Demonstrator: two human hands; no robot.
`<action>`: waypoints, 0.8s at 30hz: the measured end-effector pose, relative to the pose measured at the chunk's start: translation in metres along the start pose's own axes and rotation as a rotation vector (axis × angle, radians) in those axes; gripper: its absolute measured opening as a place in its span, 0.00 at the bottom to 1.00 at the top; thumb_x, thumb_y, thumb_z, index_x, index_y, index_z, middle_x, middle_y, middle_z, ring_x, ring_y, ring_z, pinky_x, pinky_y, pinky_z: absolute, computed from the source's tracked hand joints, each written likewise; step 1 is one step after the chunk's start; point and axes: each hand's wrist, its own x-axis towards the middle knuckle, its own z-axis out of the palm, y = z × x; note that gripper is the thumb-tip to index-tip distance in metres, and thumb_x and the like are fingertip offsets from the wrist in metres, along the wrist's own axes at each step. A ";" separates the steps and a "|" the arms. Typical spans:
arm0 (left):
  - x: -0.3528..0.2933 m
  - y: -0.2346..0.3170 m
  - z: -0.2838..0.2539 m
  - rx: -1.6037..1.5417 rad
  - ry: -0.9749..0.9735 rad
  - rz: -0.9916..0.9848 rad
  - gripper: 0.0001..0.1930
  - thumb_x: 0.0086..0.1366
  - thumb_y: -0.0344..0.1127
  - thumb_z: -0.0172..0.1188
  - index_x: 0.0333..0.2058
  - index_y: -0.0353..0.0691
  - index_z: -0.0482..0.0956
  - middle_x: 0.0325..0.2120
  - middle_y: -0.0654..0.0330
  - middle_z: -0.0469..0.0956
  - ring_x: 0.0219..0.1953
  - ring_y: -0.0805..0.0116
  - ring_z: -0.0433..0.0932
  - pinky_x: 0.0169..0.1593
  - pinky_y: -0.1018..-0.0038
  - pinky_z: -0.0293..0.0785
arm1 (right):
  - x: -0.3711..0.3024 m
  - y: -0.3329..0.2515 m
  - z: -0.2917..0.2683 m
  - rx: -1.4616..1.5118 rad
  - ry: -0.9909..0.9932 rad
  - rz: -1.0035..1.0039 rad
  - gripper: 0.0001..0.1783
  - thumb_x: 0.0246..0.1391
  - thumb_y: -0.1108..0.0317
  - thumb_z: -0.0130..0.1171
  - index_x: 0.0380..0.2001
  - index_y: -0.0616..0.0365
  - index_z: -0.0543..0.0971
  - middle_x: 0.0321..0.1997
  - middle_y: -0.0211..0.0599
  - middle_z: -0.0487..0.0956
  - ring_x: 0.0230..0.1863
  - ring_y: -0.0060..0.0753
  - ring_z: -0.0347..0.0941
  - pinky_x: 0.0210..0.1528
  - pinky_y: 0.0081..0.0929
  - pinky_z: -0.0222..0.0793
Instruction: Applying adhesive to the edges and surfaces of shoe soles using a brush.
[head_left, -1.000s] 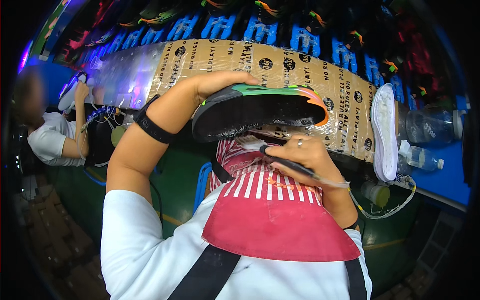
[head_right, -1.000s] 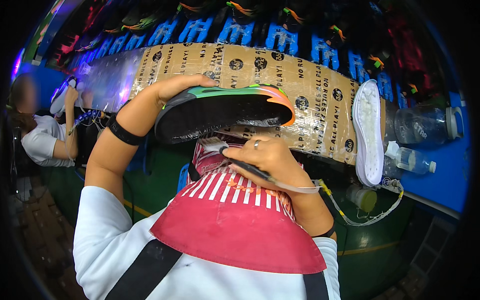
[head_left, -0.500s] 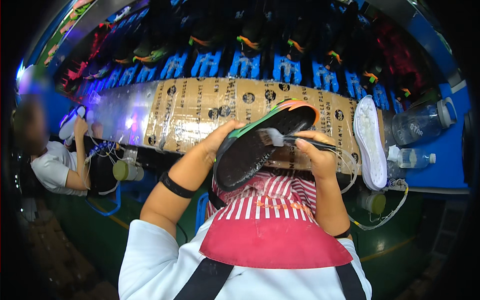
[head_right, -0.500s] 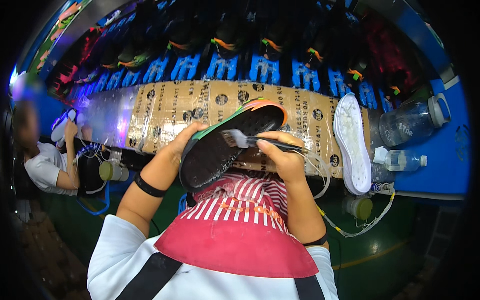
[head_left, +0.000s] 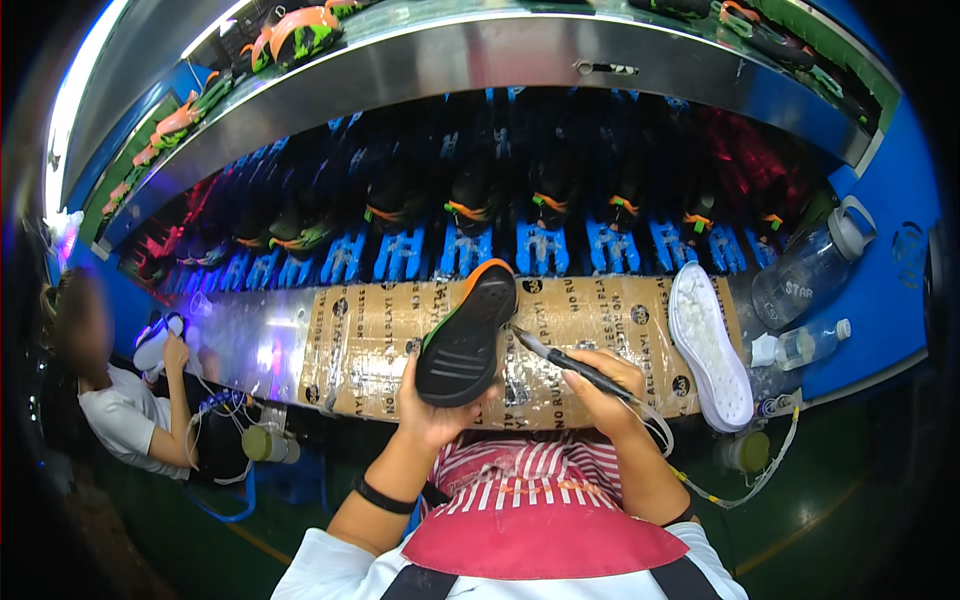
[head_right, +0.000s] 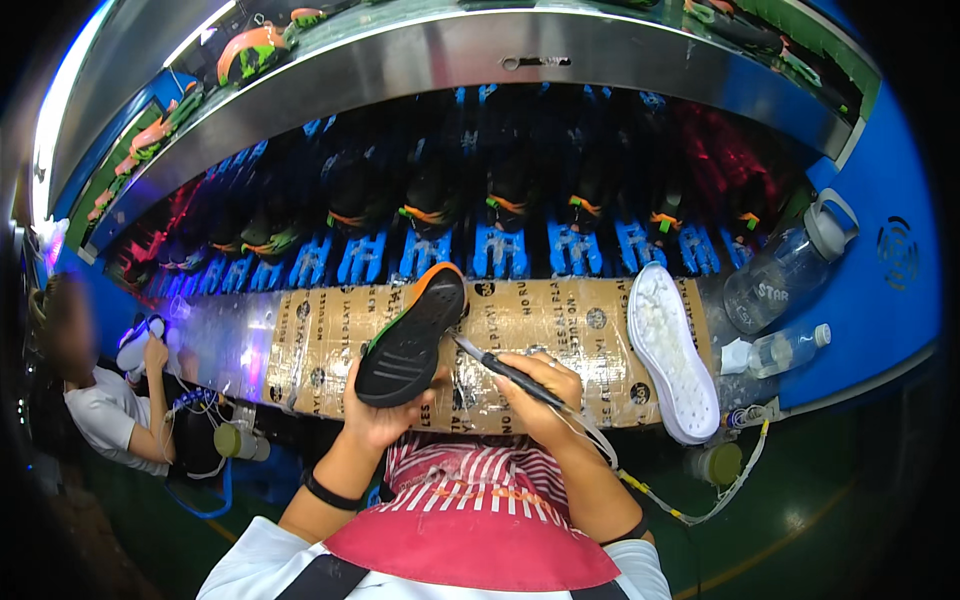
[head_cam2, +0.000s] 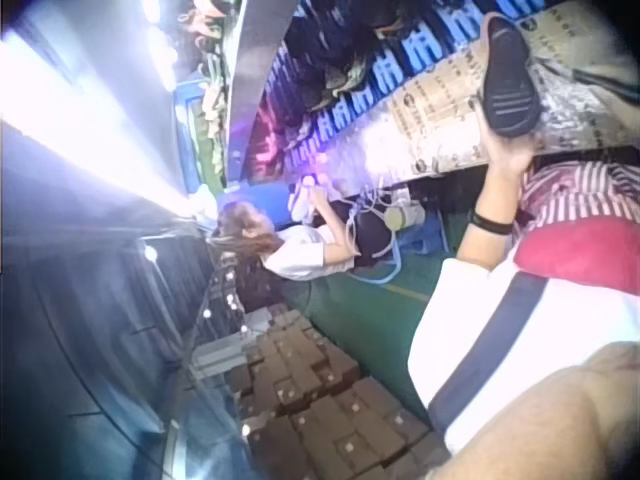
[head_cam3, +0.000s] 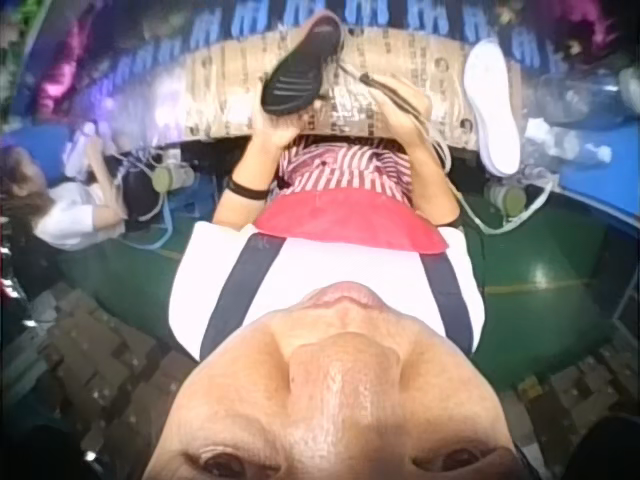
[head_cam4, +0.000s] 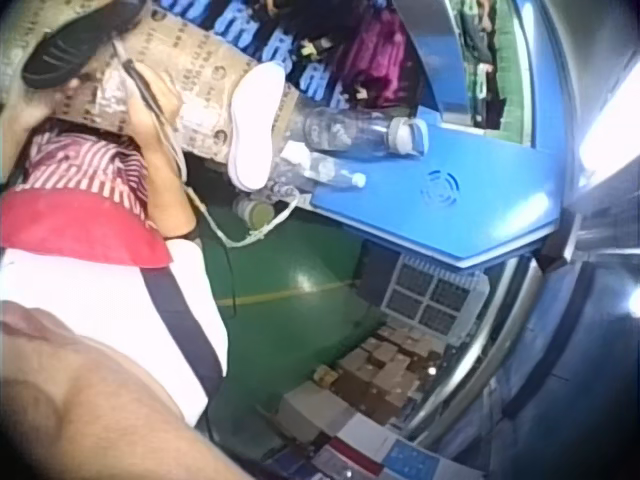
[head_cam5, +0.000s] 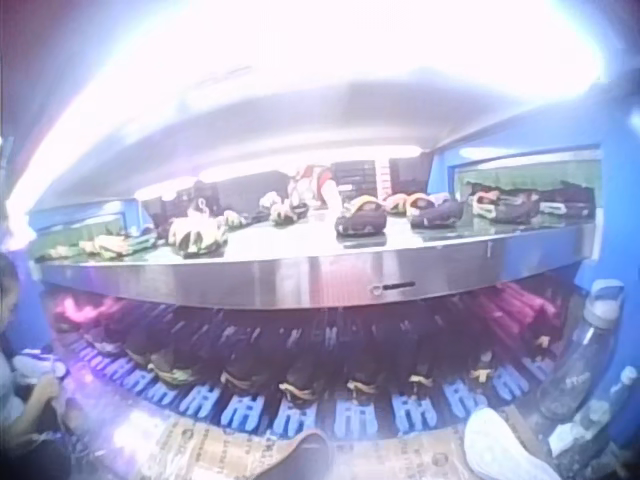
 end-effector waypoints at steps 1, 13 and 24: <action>-0.004 -0.001 -0.002 -0.060 -0.099 0.008 0.35 0.63 0.61 0.37 0.60 0.41 0.56 0.55 0.40 0.62 0.46 0.38 0.73 0.37 0.61 0.82 | -0.001 0.003 -0.003 0.021 0.023 0.037 0.12 0.43 0.77 0.63 0.34 0.64 0.80 0.25 0.37 0.77 0.25 0.25 0.73 0.28 0.20 0.66; 0.035 0.032 0.075 0.523 -0.027 0.551 0.42 0.57 0.65 0.37 0.58 0.31 0.56 0.46 0.38 0.69 0.37 0.46 0.78 0.22 0.60 0.81 | -0.008 0.029 -0.027 0.225 0.177 0.220 0.14 0.45 0.74 0.62 0.37 0.67 0.79 0.26 0.29 0.78 0.25 0.15 0.70 0.29 0.12 0.64; 0.170 0.153 0.306 0.431 -0.378 0.437 0.45 0.65 0.56 0.42 0.61 0.40 0.19 0.59 0.30 0.47 0.56 0.32 0.60 0.53 0.53 0.71 | -0.019 0.029 -0.046 0.236 0.223 0.309 0.13 0.47 0.73 0.63 0.38 0.66 0.79 0.26 0.28 0.77 0.26 0.13 0.69 0.29 0.12 0.64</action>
